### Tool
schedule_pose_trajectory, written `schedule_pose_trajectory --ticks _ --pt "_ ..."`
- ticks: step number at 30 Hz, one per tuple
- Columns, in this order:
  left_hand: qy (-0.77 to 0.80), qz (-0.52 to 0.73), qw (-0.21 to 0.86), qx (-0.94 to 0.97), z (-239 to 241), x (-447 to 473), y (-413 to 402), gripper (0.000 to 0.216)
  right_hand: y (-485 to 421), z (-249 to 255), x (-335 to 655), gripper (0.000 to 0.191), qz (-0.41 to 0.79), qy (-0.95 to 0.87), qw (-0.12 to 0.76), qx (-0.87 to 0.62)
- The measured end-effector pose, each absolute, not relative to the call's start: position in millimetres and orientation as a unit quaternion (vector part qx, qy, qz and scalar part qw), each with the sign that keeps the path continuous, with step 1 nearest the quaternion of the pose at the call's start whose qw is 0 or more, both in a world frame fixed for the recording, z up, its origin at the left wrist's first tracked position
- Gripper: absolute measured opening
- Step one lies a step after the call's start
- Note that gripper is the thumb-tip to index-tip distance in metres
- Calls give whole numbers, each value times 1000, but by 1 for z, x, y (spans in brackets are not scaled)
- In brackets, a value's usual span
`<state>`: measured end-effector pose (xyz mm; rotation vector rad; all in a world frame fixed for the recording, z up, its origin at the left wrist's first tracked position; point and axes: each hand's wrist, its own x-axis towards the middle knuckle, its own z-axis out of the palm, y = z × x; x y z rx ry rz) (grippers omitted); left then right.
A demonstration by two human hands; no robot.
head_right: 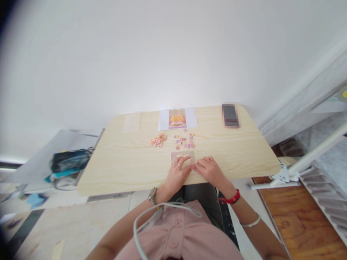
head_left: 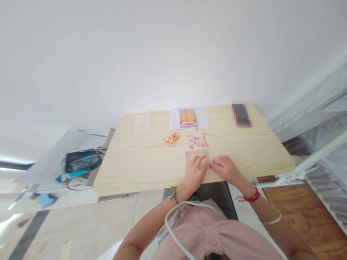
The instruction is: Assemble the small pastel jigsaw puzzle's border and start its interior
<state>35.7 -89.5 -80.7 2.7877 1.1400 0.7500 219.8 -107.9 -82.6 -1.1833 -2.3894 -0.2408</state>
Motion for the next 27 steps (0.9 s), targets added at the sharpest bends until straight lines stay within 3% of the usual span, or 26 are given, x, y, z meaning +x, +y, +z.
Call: schedule_pose_trajectory --ticks 7,12,19,27 --pt "363 246 34 898 -80 37 -90 13 -111 -73 215 20 -90 -888 161 -420" --pt "388 259 73 882 -72 24 -82 15 -109 -73 215 21 -63 -872 177 -453" --pt "487 231 20 842 -66 -20 -59 31 -88 -75 224 43 26 -852 163 -497" --pt "528 182 43 828 -71 -22 -61 29 -78 -73 224 37 60 -858 136 -492"
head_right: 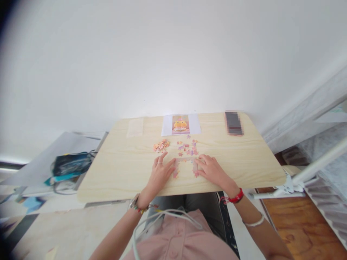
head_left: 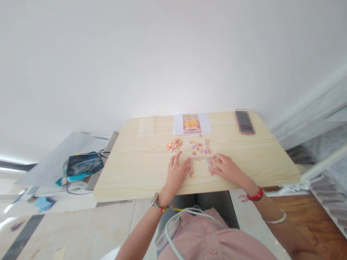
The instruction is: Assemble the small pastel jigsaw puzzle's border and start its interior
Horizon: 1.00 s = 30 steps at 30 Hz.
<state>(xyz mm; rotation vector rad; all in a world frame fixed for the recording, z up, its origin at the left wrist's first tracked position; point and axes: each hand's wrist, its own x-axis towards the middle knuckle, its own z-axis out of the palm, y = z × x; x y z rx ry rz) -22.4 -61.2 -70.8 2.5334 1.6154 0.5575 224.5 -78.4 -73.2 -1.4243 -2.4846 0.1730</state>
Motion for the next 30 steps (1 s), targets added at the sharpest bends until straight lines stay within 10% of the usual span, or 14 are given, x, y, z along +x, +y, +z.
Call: schedule_pose_trajectory --ticks 30 --pt "505 242 7 828 -76 -29 -46 34 -48 -71 230 25 63 -803 225 -549"
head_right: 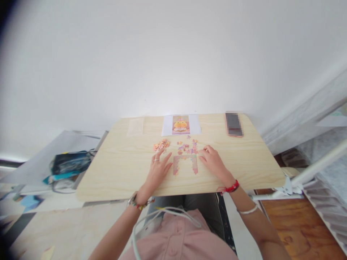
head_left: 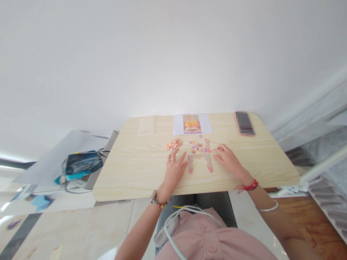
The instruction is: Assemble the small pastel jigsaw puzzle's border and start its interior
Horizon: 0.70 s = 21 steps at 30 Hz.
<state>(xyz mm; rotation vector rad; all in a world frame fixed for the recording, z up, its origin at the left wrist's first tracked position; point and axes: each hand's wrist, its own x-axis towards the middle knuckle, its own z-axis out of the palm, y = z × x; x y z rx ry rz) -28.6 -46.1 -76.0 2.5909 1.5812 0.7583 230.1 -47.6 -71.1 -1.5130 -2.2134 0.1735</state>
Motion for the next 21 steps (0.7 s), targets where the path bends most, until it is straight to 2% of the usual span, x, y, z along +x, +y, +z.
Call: schedule_pose_trajectory --ticks 7,12,21 --pt "516 243 0 821 -77 -37 -48 31 -25 -65 228 19 104 -821 209 -522" --pt "518 240 3 821 -81 -44 -52 31 -22 -70 234 14 90 -832 187 -514" --pt "513 239 14 824 -82 -43 -57 30 -27 -72 238 22 38 -843 150 -516"
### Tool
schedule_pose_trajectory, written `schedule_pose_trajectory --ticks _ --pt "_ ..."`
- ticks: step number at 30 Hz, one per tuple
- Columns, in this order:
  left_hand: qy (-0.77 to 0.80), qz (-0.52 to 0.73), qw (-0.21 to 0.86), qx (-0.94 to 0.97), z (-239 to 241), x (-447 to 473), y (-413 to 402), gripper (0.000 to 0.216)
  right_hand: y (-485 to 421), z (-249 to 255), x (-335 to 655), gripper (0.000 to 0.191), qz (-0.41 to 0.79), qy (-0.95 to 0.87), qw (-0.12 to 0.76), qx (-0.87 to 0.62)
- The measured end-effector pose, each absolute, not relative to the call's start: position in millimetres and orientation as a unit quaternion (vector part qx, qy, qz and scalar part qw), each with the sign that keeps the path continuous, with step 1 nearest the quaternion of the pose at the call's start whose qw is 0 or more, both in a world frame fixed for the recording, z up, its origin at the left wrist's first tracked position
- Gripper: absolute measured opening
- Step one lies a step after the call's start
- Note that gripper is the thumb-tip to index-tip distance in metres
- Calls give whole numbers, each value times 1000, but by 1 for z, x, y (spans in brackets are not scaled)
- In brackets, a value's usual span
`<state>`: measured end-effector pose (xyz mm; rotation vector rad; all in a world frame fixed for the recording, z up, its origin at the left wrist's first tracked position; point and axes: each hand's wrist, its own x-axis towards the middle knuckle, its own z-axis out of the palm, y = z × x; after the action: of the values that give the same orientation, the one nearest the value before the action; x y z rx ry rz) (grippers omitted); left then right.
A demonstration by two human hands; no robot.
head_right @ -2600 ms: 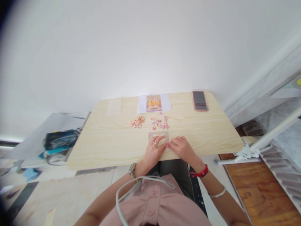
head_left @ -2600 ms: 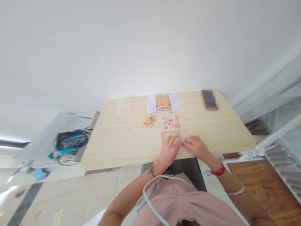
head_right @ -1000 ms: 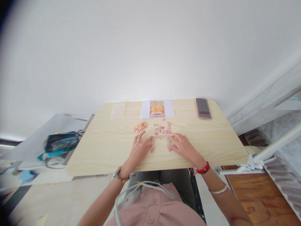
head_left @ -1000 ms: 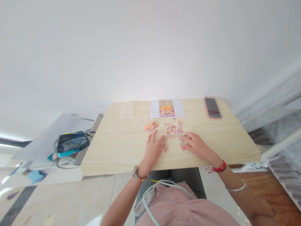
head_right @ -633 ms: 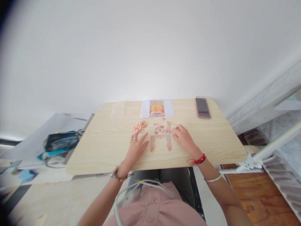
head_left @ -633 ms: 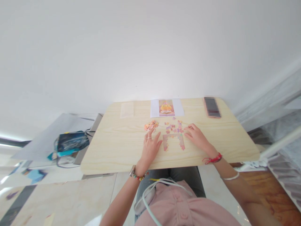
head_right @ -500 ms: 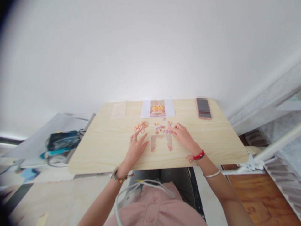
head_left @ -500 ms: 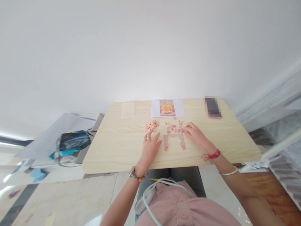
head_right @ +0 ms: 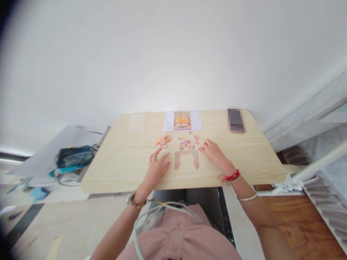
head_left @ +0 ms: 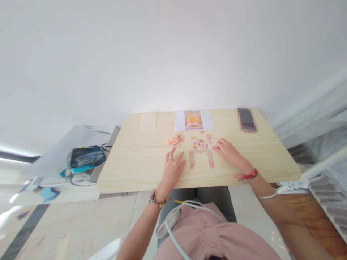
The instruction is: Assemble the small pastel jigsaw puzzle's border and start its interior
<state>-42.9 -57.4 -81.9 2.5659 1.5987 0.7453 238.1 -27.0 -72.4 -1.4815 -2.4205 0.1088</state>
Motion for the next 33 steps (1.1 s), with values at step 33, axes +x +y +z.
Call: schedule_pose_trajectory --ticks 33 --pt "503 259 -2 824 -74 -36 -56 24 -8 -54 137 21 18 -808 88 -582"
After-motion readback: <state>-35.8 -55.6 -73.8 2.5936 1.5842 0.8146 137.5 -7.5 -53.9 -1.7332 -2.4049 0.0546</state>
